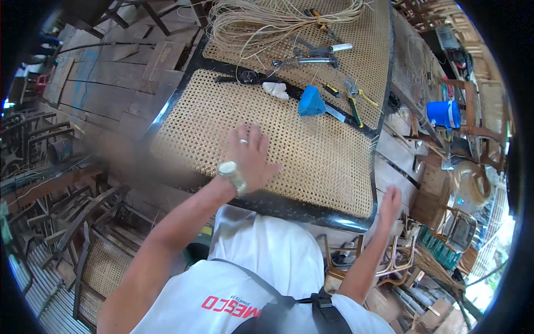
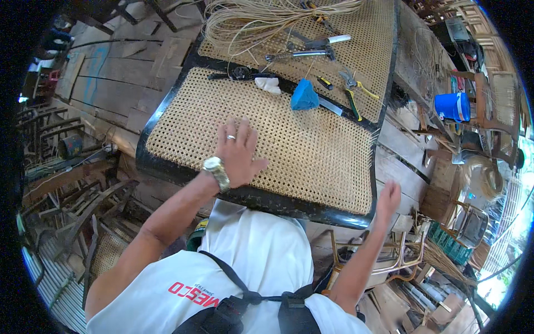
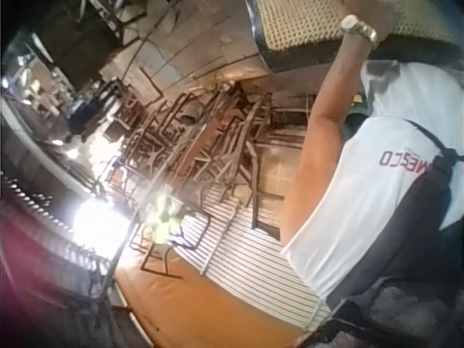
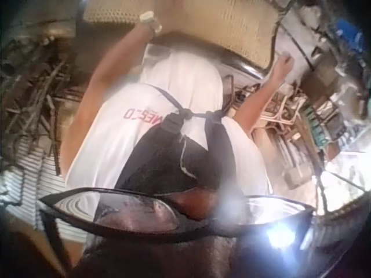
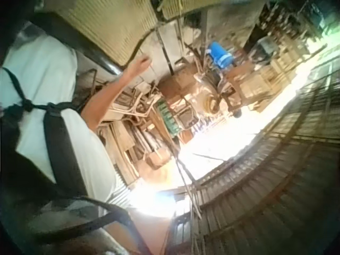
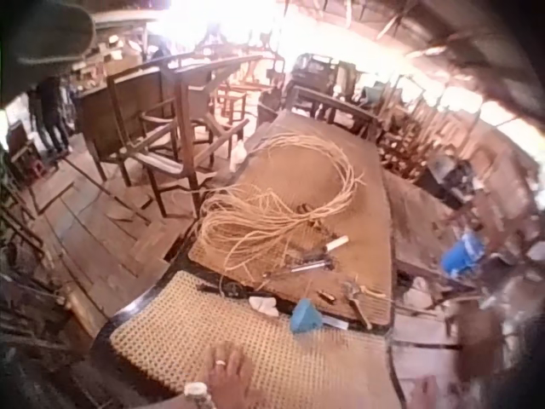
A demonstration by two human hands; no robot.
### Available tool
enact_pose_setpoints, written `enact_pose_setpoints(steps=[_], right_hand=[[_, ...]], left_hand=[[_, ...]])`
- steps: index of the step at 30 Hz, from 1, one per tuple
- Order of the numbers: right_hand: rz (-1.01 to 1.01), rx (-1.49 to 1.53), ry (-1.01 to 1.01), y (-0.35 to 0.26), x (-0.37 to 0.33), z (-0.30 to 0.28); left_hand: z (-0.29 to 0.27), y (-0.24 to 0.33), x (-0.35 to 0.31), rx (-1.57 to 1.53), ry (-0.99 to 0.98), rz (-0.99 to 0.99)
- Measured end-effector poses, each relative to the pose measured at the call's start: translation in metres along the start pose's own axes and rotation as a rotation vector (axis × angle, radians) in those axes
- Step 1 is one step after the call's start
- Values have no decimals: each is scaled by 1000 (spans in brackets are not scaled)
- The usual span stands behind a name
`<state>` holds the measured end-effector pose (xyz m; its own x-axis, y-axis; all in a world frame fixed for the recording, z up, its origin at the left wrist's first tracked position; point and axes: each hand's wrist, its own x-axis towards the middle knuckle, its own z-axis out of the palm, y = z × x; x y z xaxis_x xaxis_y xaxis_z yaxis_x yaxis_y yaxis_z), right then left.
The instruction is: Weaving cane material onto a chair seat frame using hand tools.
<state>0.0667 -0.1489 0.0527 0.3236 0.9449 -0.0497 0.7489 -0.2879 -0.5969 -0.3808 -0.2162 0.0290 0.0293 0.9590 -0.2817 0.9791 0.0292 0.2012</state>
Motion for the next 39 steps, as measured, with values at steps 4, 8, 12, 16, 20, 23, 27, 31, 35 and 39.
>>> enact_pose_setpoints(steps=[4, 8, 12, 16, 20, 23, 27, 31, 35, 39], right_hand=[[206, 286, 204, 38, -78, -46], [166, 518, 166, 18, -153, -33], [-35, 490, 4, -13, -196, -18], [-98, 563, -112, 17, -220, -27], [-38, 641, -267, 61, -241, -45], [-43, 506, -451, 104, -255, -62], [131, 305, -438, 256, -270, -79], [288, 409, -425, 349, -297, -109], [251, 276, -460, 390, -292, -131], [348, 264, -411, 427, -286, -142]], left_hand=[[15, 67, -22, -164, 107, 231], [9, 148, -49, -458, 51, 580], [31, 227, -71, -1079, 26, 645], [40, 261, -101, -1125, 164, 617], [68, 282, -135, -1491, -173, 353], [80, 280, -150, -1282, 128, 274], [66, 226, -137, -1623, 238, -280], [80, 199, -144, -1486, 186, -269], [85, 216, -151, -1446, 162, -264], [79, 244, -150, -1444, 128, -250]])
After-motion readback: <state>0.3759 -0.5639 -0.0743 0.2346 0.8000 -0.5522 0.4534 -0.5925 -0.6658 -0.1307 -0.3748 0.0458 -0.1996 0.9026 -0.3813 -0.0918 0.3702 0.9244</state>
